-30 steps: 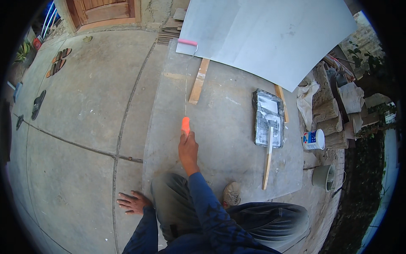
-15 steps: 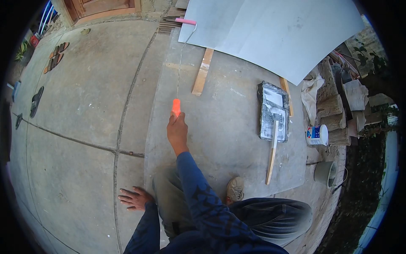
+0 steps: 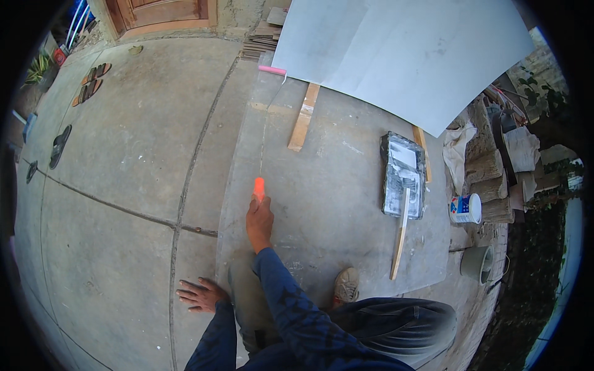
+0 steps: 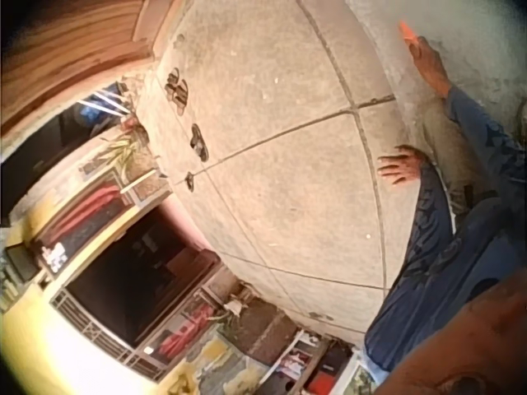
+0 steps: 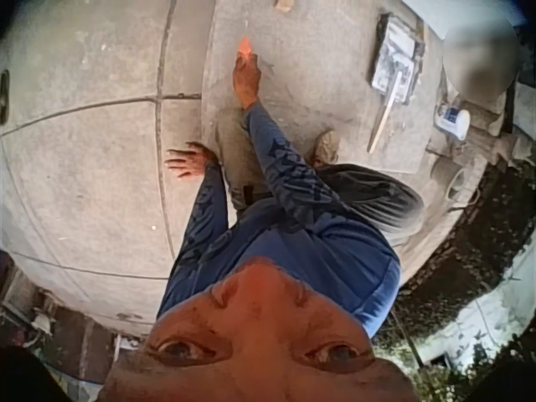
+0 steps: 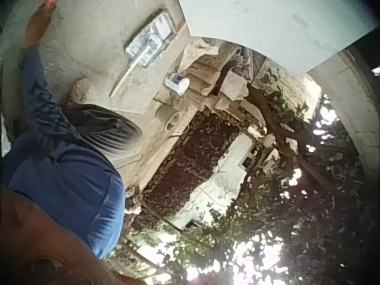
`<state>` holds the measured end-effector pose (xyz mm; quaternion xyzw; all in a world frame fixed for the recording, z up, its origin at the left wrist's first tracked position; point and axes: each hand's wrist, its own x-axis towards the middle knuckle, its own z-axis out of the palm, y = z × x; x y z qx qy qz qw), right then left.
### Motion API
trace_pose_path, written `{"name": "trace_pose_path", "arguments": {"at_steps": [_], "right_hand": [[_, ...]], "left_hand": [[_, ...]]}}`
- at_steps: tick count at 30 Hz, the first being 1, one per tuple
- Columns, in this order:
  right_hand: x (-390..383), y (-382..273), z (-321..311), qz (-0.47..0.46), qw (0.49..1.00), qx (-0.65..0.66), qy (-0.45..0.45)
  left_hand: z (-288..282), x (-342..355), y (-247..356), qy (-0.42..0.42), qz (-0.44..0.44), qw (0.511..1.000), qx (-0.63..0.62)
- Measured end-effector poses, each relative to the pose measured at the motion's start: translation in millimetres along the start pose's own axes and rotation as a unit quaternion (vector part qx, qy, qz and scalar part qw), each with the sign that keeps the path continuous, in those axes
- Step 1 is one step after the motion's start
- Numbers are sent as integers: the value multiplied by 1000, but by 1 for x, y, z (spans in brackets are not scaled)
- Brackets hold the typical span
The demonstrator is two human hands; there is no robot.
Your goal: Applying white paint to a square panel using a roller.
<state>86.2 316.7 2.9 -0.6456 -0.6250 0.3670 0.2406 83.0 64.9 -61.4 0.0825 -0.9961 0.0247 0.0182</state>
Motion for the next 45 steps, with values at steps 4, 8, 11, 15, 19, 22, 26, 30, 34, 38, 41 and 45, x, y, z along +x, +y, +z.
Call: {"name": "trace_pose_path", "arguments": {"at_steps": [4,8,11,15,19,22,26,30,34,38,41,45], "right_hand": [[28,-32,-6,-14,1000,22,15],[74,-85,-24,-60,996,49,43],[85,-99,-24,-86,992,74,53],[71,-81,-12,-76,994,53,51],[31,-33,5,-4,999,34,-7],[9,-22,9,12,1000,19,-6],[14,-33,1,7,1000,24,-1],[56,-88,-12,-46,997,54,34],[119,-138,-39,-120,987,73,82],[163,-203,-66,-133,983,104,78],[168,-206,-67,-124,981,136,57],[150,-163,-60,-67,994,86,30]], "left_hand": [[3,3,-4,6,4,1000,-2],[0,3,-1,-7,2,1000,-12],[0,4,-4,-1,5,1000,-2],[4,3,-4,8,9,1000,-1],[1,2,0,4,7,1000,1],[2,1,0,4,6,1000,0],[2,2,0,2,0,1000,9],[-2,5,-5,-2,-8,1000,10],[3,0,-1,-13,6,1000,12],[-2,3,-1,-16,3,1000,4],[-1,4,-4,-15,3,1000,3],[0,3,0,-19,0,1000,13]]}}
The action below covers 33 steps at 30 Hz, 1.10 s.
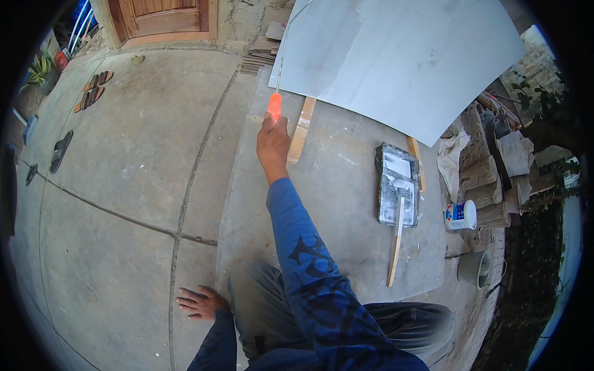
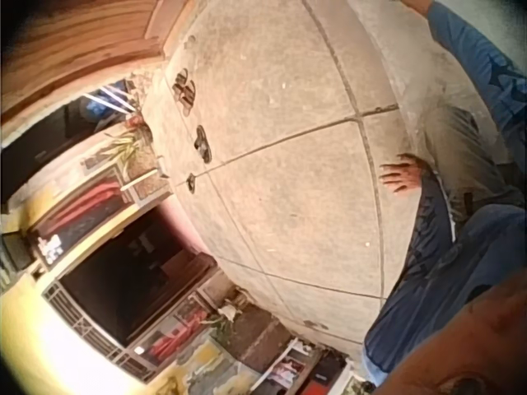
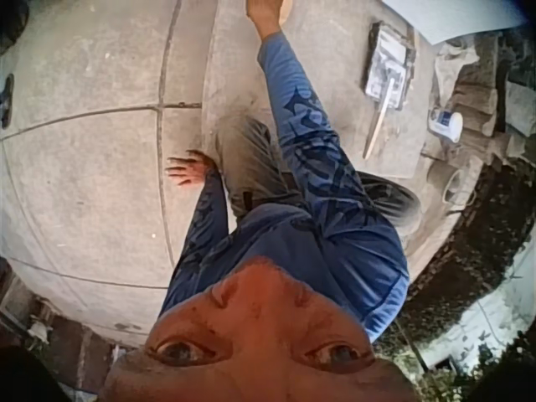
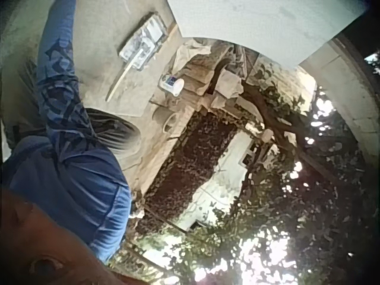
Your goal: Applying white paint to a square panel using a roller.
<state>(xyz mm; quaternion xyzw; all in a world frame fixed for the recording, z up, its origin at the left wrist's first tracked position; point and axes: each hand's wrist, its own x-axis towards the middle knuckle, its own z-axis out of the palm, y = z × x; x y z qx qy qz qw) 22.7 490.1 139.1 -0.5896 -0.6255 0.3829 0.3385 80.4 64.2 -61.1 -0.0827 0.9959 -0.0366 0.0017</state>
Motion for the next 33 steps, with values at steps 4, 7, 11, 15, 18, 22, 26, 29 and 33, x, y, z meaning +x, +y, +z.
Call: {"name": "trace_pose_path", "arguments": {"at_steps": [4,7,11,15,18,22,26,29,33], "right_hand": [[-60,74,3,-34,998,-58,-2],[-105,113,13,26,997,-57,-48],[-145,134,0,63,993,-61,-77],[-146,146,-33,81,994,5,-72],[-139,92,-96,159,965,165,-128],[-95,57,-215,103,977,131,-131],[-76,43,-346,52,996,-10,-66],[-72,52,-445,-5,991,-131,-37],[-101,61,-570,75,969,-233,-18]], "left_hand": [[-1,-2,2,-2,1,1000,-14],[-1,0,-3,21,-2,1000,-10],[0,-2,0,22,3,1000,-15],[-2,-2,3,26,9,1000,-5],[1,-1,-5,38,5,999,1],[6,-4,0,36,5,999,-4],[15,-4,-4,66,23,998,0],[17,1,-9,83,14,996,22],[13,-1,2,100,6,994,44]]}}
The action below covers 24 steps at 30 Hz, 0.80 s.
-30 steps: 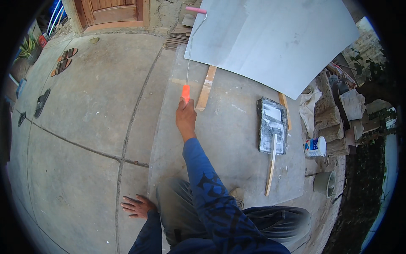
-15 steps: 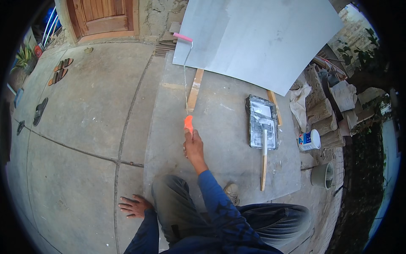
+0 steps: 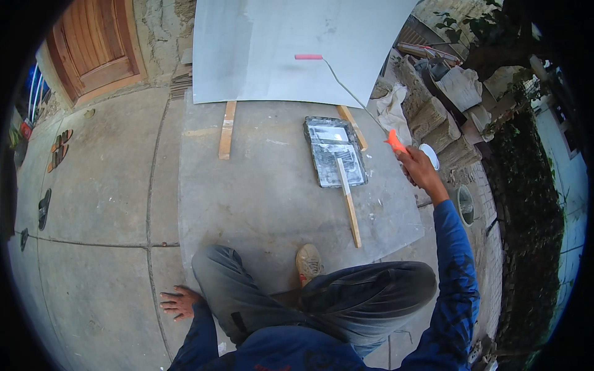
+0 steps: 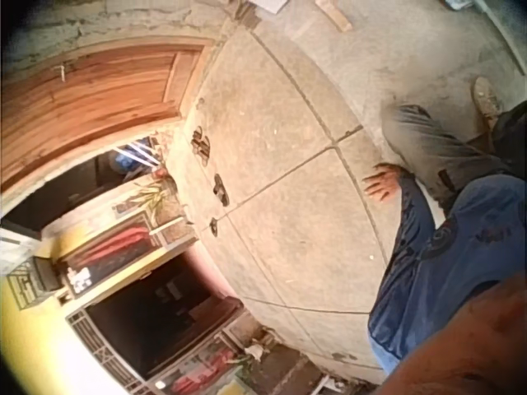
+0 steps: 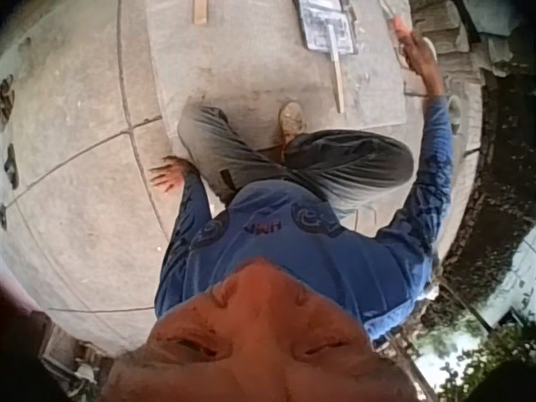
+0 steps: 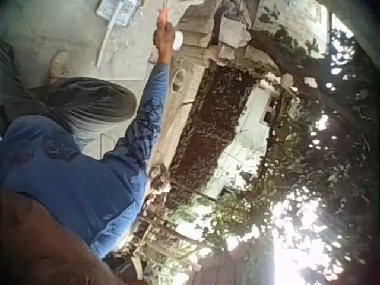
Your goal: Applying white paint to a square panel using a roller.
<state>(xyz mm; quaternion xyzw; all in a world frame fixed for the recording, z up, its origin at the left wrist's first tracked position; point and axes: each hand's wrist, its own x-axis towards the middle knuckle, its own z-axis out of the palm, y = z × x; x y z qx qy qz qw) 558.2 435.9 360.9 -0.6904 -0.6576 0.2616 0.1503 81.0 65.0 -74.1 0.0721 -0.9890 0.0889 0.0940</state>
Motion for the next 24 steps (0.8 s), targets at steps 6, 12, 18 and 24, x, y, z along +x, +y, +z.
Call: {"name": "trace_pose_path", "arguments": {"at_steps": [6,12,18,24], "right_hand": [[-47,102,-27,127,991,16,-46],[-36,150,-12,145,984,-14,-107],[-10,164,-4,133,985,-41,-104],[23,163,9,115,986,-73,-95]], "left_hand": [[8,-2,3,15,-3,1000,7],[33,14,-9,-54,-36,998,-20],[25,27,-24,-173,7,981,-86],[16,43,-34,-245,15,961,-129]]}}
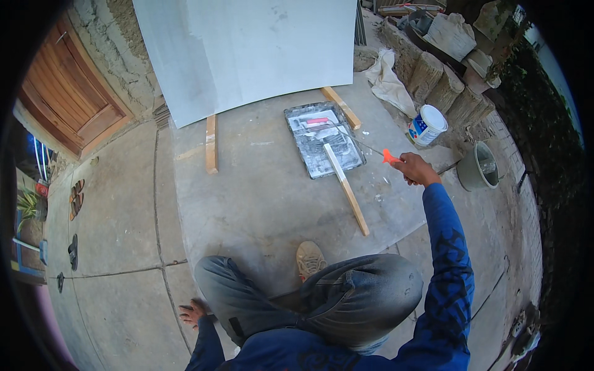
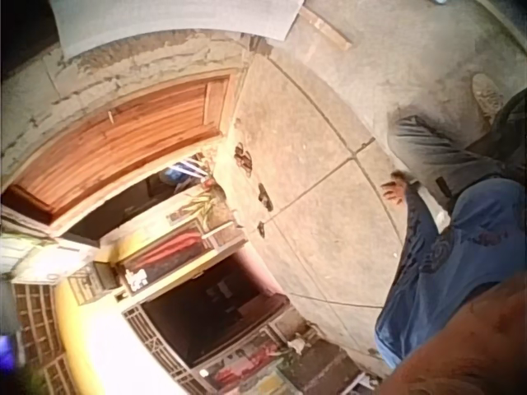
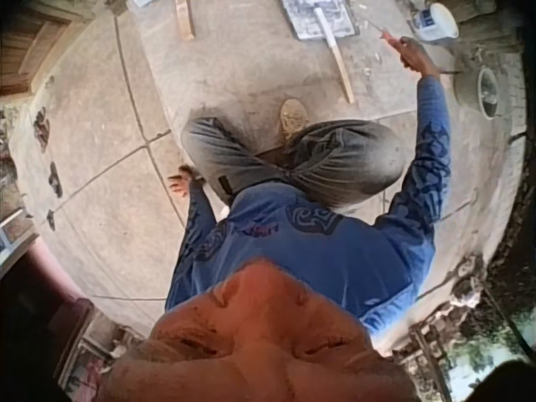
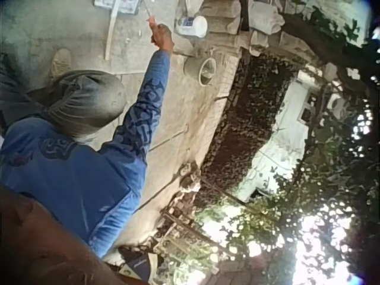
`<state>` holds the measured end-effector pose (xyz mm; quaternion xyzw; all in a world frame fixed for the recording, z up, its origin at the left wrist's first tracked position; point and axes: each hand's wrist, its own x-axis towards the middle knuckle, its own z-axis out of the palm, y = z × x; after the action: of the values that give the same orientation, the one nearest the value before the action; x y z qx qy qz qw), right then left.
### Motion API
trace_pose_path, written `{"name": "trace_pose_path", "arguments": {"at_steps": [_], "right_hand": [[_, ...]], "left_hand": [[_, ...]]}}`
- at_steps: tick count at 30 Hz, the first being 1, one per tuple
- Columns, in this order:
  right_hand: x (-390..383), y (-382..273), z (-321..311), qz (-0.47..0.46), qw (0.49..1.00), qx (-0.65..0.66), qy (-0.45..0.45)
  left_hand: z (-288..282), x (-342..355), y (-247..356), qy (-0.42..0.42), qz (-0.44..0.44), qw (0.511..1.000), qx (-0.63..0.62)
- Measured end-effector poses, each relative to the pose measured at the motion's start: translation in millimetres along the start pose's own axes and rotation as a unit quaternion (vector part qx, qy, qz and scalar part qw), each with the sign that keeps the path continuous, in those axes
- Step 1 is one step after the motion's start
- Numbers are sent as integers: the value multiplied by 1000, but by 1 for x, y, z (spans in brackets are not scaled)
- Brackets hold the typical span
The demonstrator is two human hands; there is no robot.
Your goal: Applying white paint to a square panel using a roller.
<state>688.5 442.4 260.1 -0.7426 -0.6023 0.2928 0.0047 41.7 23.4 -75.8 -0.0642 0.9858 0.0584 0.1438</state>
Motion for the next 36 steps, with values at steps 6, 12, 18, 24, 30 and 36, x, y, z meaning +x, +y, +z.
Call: {"name": "trace_pose_path", "arguments": {"at_steps": [6,12,18,24,30,36], "right_hand": [[7,-8,5,-11,999,-15,37],[9,4,14,-47,997,-10,64],[7,-6,38,-23,998,1,54],[-6,7,19,-12,999,-21,43],[-23,31,18,-30,999,-12,40],[-41,41,12,-21,999,1,42]], "left_hand": [[-8,2,3,-22,-6,1000,12],[-10,0,5,-21,-7,1000,18],[-9,3,-1,-30,1,999,21],[-6,3,-2,-21,5,999,34],[-3,3,0,-12,2,1000,27],[3,11,-9,-4,13,1000,-6]]}}
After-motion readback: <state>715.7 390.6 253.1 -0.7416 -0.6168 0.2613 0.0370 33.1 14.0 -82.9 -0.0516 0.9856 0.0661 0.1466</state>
